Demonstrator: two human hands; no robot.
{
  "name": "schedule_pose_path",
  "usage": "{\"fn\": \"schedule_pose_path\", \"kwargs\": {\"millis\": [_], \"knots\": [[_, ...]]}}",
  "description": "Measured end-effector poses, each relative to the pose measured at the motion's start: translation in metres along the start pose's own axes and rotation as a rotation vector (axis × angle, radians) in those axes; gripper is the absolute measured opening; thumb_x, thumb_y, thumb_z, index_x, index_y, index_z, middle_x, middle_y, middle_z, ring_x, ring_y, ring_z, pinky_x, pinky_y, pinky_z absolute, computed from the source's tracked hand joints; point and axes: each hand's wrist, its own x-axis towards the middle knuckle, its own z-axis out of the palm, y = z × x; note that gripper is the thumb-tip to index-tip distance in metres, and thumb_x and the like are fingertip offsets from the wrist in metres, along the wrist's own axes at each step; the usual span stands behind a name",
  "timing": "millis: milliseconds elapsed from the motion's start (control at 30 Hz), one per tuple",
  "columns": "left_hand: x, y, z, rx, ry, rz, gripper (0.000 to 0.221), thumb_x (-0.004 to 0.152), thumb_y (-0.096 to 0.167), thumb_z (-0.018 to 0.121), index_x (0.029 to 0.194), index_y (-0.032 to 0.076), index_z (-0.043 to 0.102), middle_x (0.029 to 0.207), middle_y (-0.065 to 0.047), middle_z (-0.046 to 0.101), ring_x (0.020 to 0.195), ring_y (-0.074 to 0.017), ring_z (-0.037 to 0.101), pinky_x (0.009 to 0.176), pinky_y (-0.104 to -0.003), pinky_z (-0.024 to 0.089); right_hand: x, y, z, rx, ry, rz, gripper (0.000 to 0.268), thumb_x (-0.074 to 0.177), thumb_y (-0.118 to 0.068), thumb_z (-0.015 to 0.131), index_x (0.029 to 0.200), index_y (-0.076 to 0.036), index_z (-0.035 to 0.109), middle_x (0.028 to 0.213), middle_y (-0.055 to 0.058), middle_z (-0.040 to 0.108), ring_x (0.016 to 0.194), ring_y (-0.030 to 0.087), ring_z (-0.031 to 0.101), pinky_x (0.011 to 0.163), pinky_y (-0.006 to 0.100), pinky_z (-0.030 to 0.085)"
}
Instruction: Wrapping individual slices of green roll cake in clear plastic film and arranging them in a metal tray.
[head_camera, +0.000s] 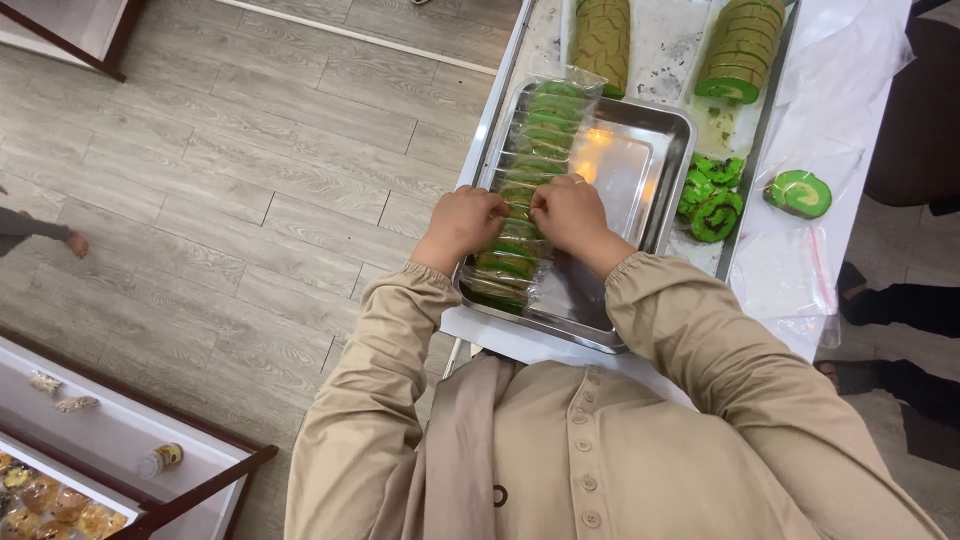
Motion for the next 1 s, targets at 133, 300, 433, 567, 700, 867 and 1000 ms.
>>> {"fn": "schedule_pose_path", "kwargs": {"millis": [133, 300, 433, 567, 700, 867, 1000], "knots": [[0.002, -0.004, -0.001, 0.132, -0.069, 0.008, 0.016, 0.080, 0.042, 0.064, 0.090, 0.030, 0.070, 0.088, 0.003, 0.066, 0.094, -0.0228, 0.063, 0.081, -0.040, 0.049, -0.001, -0.002, 0.003, -0.038, 0.130, -0.005, 0.008, 0.075, -0.026, 0.069, 0.076, -0.018, 0.067, 0.092, 0.004, 0.053, 0.100, 0.031, 0.053, 0.081, 0.042, 0.047], [-0.017, -0.001, 0.005, 0.108, 0.245, 0.170, 0.011, 0.079, 0.034, 0.069, 0.083, 0.025, 0.067, 0.079, 0.003, 0.062, 0.086, -0.0203, 0.059, 0.078, -0.036, 0.045, -0.004, 0.005, 0.009, 0.059, 0.125, -0.015, 0.006, 0.077, -0.023, 0.068, 0.078, -0.018, 0.066, 0.086, 0.003, 0.057, 0.094, 0.030, 0.058, 0.081, 0.043, 0.046], [-0.048, 0.004, -0.003, 0.128, 0.464, 0.218, 0.011, 0.083, 0.035, 0.066, 0.084, 0.025, 0.062, 0.081, 0.005, 0.057, 0.086, -0.0171, 0.056, 0.075, -0.033, 0.042, -0.018, -0.007, 0.001, 0.129, 0.352, -0.282, 0.004, 0.080, -0.011, 0.068, 0.084, -0.010, 0.066, 0.089, 0.007, 0.062, 0.092, 0.031, 0.061, 0.081, 0.040, 0.049], [-0.062, 0.002, 0.008, 0.005, 0.495, 0.138, 0.019, 0.088, 0.040, 0.062, 0.101, 0.026, 0.064, 0.095, 0.004, 0.059, 0.093, -0.0169, 0.057, 0.076, -0.033, 0.045, -0.033, -0.009, -0.006, 0.145, 0.359, -0.287, 0.010, 0.082, -0.017, 0.070, 0.090, -0.014, 0.068, 0.089, 0.004, 0.063, 0.093, 0.027, 0.060, 0.082, 0.039, 0.048], [-0.041, 0.007, -0.005, -0.033, 0.575, 0.128, 0.020, 0.093, 0.036, 0.056, 0.109, 0.025, 0.062, 0.101, 0.003, 0.058, 0.097, -0.0170, 0.055, 0.076, -0.033, 0.044, -0.014, 0.009, -0.010, 0.278, 0.436, -0.256, 0.013, 0.092, -0.017, 0.061, 0.103, -0.011, 0.063, 0.095, 0.009, 0.063, 0.096, 0.033, 0.059, 0.087, 0.042, 0.046], [0.008, 0.000, 0.002, -0.013, 0.450, 0.149, 0.026, 0.096, 0.029, 0.051, 0.118, 0.021, 0.060, 0.112, 0.000, 0.060, 0.112, -0.0190, 0.054, 0.084, -0.035, 0.047, 0.014, 0.023, -0.018, 0.094, 0.245, -0.028, 0.015, 0.088, -0.015, 0.065, 0.102, -0.012, 0.066, 0.094, 0.006, 0.062, 0.097, 0.030, 0.059, 0.084, 0.042, 0.045], [0.031, 0.002, -0.010, -0.021, 0.238, 0.092, 0.027, 0.094, 0.034, 0.051, 0.118, 0.024, 0.059, 0.100, -0.001, 0.064, 0.101, -0.0223, 0.060, 0.084, -0.039, 0.047, 0.029, 0.024, -0.021, 0.062, 0.136, 0.009, 0.019, 0.084, -0.020, 0.068, 0.102, -0.013, 0.066, 0.090, 0.005, 0.060, 0.093, 0.033, 0.061, 0.081, 0.045, 0.048]]}}
